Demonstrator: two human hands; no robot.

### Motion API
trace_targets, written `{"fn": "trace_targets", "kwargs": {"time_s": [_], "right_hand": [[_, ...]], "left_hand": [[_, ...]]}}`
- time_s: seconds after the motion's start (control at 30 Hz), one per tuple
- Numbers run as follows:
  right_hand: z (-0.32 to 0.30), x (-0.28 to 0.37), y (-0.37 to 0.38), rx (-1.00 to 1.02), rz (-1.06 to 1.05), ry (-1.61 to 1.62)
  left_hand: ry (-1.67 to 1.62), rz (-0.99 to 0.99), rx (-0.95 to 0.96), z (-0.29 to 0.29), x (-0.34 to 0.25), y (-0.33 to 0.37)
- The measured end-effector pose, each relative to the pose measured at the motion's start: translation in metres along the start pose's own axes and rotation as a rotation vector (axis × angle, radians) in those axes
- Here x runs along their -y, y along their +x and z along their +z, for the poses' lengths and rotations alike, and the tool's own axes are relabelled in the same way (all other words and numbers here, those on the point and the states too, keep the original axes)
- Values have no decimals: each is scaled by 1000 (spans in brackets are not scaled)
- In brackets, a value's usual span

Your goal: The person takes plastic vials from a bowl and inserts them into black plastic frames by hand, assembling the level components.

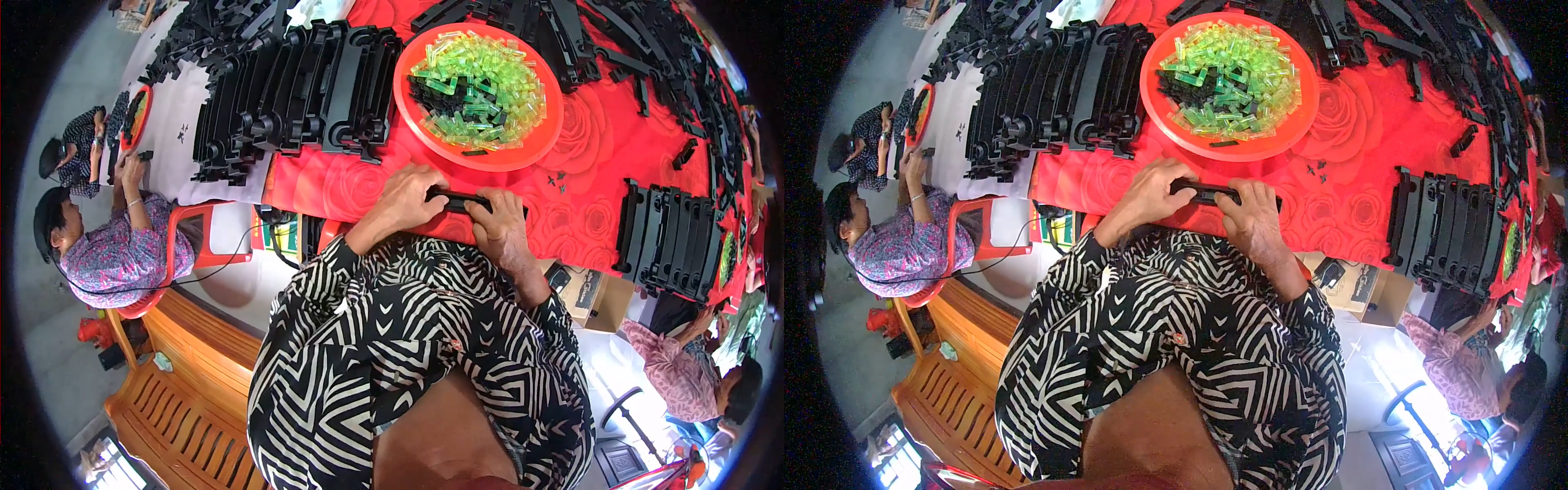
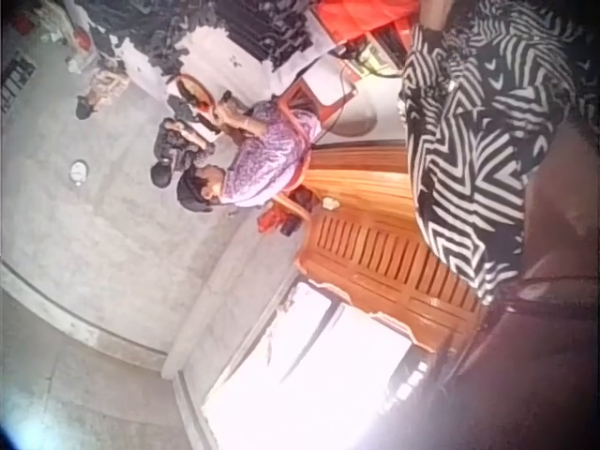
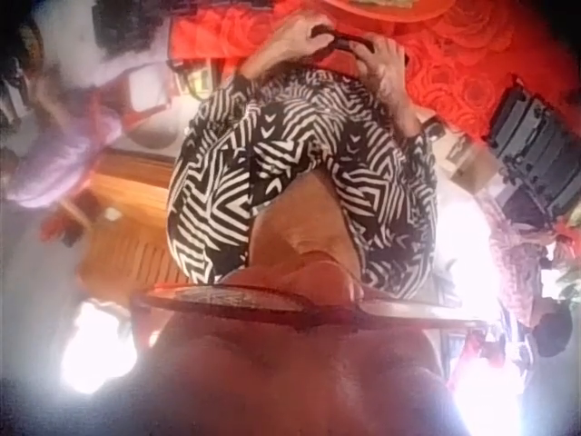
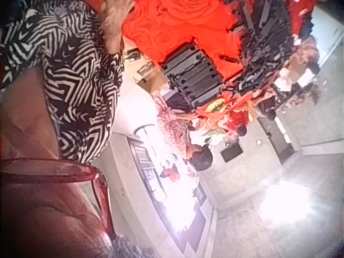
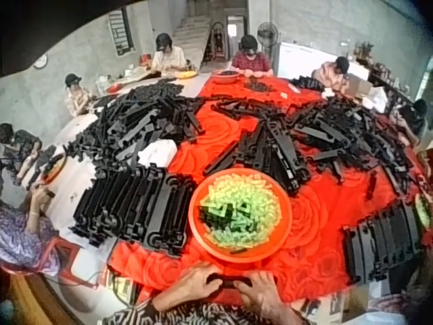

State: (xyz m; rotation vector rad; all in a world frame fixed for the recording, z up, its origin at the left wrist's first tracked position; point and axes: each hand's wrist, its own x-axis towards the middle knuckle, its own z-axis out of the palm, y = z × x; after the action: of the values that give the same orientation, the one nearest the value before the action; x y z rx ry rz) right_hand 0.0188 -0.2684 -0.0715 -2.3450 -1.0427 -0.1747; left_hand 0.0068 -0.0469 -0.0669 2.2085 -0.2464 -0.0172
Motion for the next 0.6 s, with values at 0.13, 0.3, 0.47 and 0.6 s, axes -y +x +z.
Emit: {"fn": "trace_targets", "kwargs": {"time_s": [0.13,0.3,0.47,0.6], "right_hand": [[1,-3,3,-3,-9,32],[1,-3,2,5,6,37],[1,-3,5,-26,-20,50],[3,-6,3,-41,-61,24]], "left_hand": [[139,-87,115,2,-2,13],[238,-119,228,3,-9,24],[233,-184,301,0,-11,30],[228,-120,271,1,-6,26]]}}
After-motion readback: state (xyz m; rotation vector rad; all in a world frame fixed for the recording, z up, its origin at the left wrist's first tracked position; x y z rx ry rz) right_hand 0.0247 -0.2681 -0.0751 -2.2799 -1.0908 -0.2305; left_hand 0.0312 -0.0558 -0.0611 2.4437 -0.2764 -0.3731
